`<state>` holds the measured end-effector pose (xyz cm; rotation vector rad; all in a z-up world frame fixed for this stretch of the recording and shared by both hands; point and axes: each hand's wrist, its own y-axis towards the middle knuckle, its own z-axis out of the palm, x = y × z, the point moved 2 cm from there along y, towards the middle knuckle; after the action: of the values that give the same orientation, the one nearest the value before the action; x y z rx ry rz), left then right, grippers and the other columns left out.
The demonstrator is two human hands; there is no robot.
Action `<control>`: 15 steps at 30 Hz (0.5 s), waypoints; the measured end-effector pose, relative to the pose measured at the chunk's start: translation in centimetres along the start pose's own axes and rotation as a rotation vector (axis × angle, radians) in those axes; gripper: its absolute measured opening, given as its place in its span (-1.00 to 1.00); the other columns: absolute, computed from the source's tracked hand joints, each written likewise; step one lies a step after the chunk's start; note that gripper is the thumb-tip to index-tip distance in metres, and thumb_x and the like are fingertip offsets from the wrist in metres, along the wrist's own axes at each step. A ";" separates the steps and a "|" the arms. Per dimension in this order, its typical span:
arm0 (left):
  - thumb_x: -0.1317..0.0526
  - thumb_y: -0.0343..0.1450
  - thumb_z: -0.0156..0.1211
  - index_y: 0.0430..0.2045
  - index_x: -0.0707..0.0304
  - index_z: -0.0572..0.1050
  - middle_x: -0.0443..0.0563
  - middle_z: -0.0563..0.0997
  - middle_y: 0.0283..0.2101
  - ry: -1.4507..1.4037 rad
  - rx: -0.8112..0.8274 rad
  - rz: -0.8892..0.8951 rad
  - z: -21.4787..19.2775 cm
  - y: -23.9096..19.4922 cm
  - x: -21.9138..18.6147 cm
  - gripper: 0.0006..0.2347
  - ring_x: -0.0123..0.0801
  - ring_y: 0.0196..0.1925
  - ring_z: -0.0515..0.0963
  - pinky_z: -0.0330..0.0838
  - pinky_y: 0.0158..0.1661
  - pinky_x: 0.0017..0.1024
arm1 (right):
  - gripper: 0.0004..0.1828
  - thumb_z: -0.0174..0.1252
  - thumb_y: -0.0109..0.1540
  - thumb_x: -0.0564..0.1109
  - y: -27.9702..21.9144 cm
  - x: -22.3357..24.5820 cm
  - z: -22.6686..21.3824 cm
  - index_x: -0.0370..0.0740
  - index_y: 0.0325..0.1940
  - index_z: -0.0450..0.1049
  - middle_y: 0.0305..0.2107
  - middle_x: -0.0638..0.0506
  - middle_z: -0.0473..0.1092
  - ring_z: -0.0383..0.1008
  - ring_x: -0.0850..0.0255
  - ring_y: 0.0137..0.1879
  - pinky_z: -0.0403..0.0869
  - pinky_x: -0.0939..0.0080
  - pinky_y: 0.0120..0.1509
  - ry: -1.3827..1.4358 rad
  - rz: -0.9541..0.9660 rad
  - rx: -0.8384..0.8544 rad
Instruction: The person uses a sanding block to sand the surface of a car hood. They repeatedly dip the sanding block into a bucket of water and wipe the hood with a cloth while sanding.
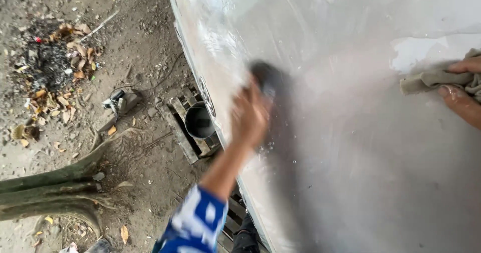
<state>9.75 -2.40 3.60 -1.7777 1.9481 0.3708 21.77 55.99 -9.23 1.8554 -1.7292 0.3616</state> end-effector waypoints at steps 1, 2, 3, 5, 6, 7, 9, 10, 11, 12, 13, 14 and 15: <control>-0.07 0.61 -0.14 0.54 0.15 -0.27 0.68 0.00 0.44 0.247 0.077 0.269 3.1 -5.3 -0.6 -0.34 0.54 0.38 0.20 0.15 0.20 0.49 | -0.70 0.16 0.42 -0.15 0.3 4.0 0.6 -0.32 0.19 0.35 -0.24 -0.06 0.45 0.53 0.32 -0.15 0.54 0.39 0.01 0.020 0.003 0.001; -0.07 0.61 -0.14 0.54 0.15 -0.27 0.68 0.00 0.44 0.249 0.072 0.268 2.7 -4.5 -0.2 -0.34 0.54 0.38 0.20 0.15 0.20 0.49 | -0.70 0.16 0.42 -0.15 1.2 7.2 0.0 -0.32 0.19 0.35 -0.24 -0.06 0.45 0.53 0.32 -0.15 0.54 0.39 0.01 0.021 -0.002 -0.001; -0.11 0.59 -0.19 0.54 0.11 -0.28 0.69 0.05 0.43 0.203 0.176 0.240 2.6 -3.8 -0.1 -0.33 0.47 0.36 0.28 0.25 0.21 0.40 | -0.66 0.21 0.39 -0.17 1.4 10.4 -1.1 -0.33 0.21 0.36 -0.22 -0.10 0.44 0.53 0.27 -0.15 0.53 0.33 0.01 -0.057 -0.051 -0.040; -0.14 0.56 -0.24 0.54 0.07 -0.29 0.70 0.10 0.42 0.155 0.288 0.226 2.0 2.8 1.6 -0.32 0.39 0.34 0.35 0.35 0.22 0.30 | -0.61 0.26 0.35 -0.20 2.1 15.6 -2.8 -0.34 0.22 0.38 -0.21 -0.14 0.44 0.52 0.21 -0.14 0.52 0.27 0.00 -0.143 -0.088 -0.083; -0.14 0.59 -0.26 0.52 0.05 -0.30 0.66 0.06 0.42 0.144 0.153 0.059 0.8 8.4 3.3 -0.36 0.45 0.41 0.19 0.17 0.27 0.35 | -0.62 0.31 0.33 -0.20 2.5 17.7 -3.5 -0.33 0.19 0.40 -0.22 -0.13 0.45 0.52 0.19 -0.14 0.51 0.24 -0.01 -0.217 -0.107 -0.089; -0.14 0.63 -0.28 0.49 0.04 -0.31 0.61 0.02 0.42 0.125 0.004 -0.111 -1.0 13.5 4.2 -0.39 0.50 0.47 0.03 0.00 0.32 0.38 | -0.63 0.35 0.31 -0.21 3.3 20.0 -5.0 -0.33 0.15 0.43 -0.24 -0.12 0.47 0.52 0.17 -0.15 0.50 0.21 -0.01 -0.292 -0.139 -0.090; -0.09 0.59 -0.29 0.52 0.00 -0.28 0.57 0.12 0.38 0.001 0.001 -0.224 -4.9 11.8 -0.4 -0.40 0.35 0.36 0.28 0.26 0.22 0.21 | -0.65 0.38 0.30 -0.19 3.4 22.3 -6.4 -0.32 0.10 0.44 -0.22 -0.12 0.47 0.51 0.16 -0.13 0.50 0.20 0.01 -0.309 -0.177 -0.120; -0.05 0.56 -0.29 0.54 -0.03 -0.24 0.52 0.23 0.34 -0.116 0.002 -0.338 -7.0 10.9 -2.4 -0.39 0.19 0.25 0.54 0.52 0.11 0.03 | -0.67 0.41 0.29 -0.18 3.6 23.6 -6.9 -0.32 0.05 0.46 -0.21 -0.12 0.47 0.51 0.14 -0.12 0.50 0.19 0.02 -0.317 -0.212 -0.149; -0.05 0.56 -0.29 0.54 -0.03 -0.24 0.52 0.23 0.34 -0.112 -0.005 -0.347 -3.2 9.5 0.2 -0.39 0.19 0.25 0.54 0.52 0.11 0.03 | -0.67 0.41 0.29 -0.18 3.7 22.9 -6.5 -0.32 0.05 0.46 -0.21 -0.12 0.47 0.51 0.14 -0.12 0.50 0.19 0.02 -0.308 -0.219 -0.147; -0.08 0.60 -0.26 0.51 0.09 -0.24 0.60 0.19 0.32 0.104 -0.102 -0.107 0.3 8.3 2.2 -0.40 0.39 0.28 0.37 0.38 0.11 0.22 | -0.66 0.40 0.29 -0.18 3.9 22.2 -6.1 -0.33 0.06 0.47 -0.20 -0.14 0.46 0.51 0.13 -0.13 0.51 0.18 0.02 -0.293 -0.212 -0.139; -0.12 0.64 -0.22 0.48 0.22 -0.25 0.69 0.16 0.30 0.323 -0.188 0.145 3.6 7.0 3.9 -0.38 0.59 0.31 0.19 0.24 0.11 0.40 | -0.66 0.39 0.28 -0.19 3.9 21.7 -5.8 -0.34 0.08 0.48 -0.19 -0.16 0.46 0.52 0.12 -0.13 0.52 0.17 0.03 -0.277 -0.199 -0.137; -0.12 0.64 -0.22 0.48 0.22 -0.25 0.69 0.16 0.30 0.334 -0.192 0.143 3.1 3.1 3.5 -0.38 0.59 0.31 0.19 0.24 0.11 0.40 | -0.66 0.39 0.28 -0.19 3.6 19.8 -5.4 -0.34 0.08 0.48 -0.19 -0.16 0.46 0.52 0.12 -0.13 0.52 0.17 0.03 -0.267 -0.201 -0.142; -0.18 0.60 -0.35 0.52 0.17 -0.23 0.65 0.26 0.26 0.292 -0.050 0.207 3.4 -0.7 3.2 -0.36 0.42 0.22 0.36 0.42 0.06 0.24 | -0.66 0.36 0.29 -0.18 3.3 17.6 -4.6 -0.33 0.09 0.46 -0.21 -0.14 0.45 0.50 0.15 -0.15 0.49 0.18 0.02 -0.252 -0.206 -0.111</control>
<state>10.88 -3.54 -0.87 -1.7458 2.3561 0.2393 21.64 44.15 4.95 2.0424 -1.6576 -0.0512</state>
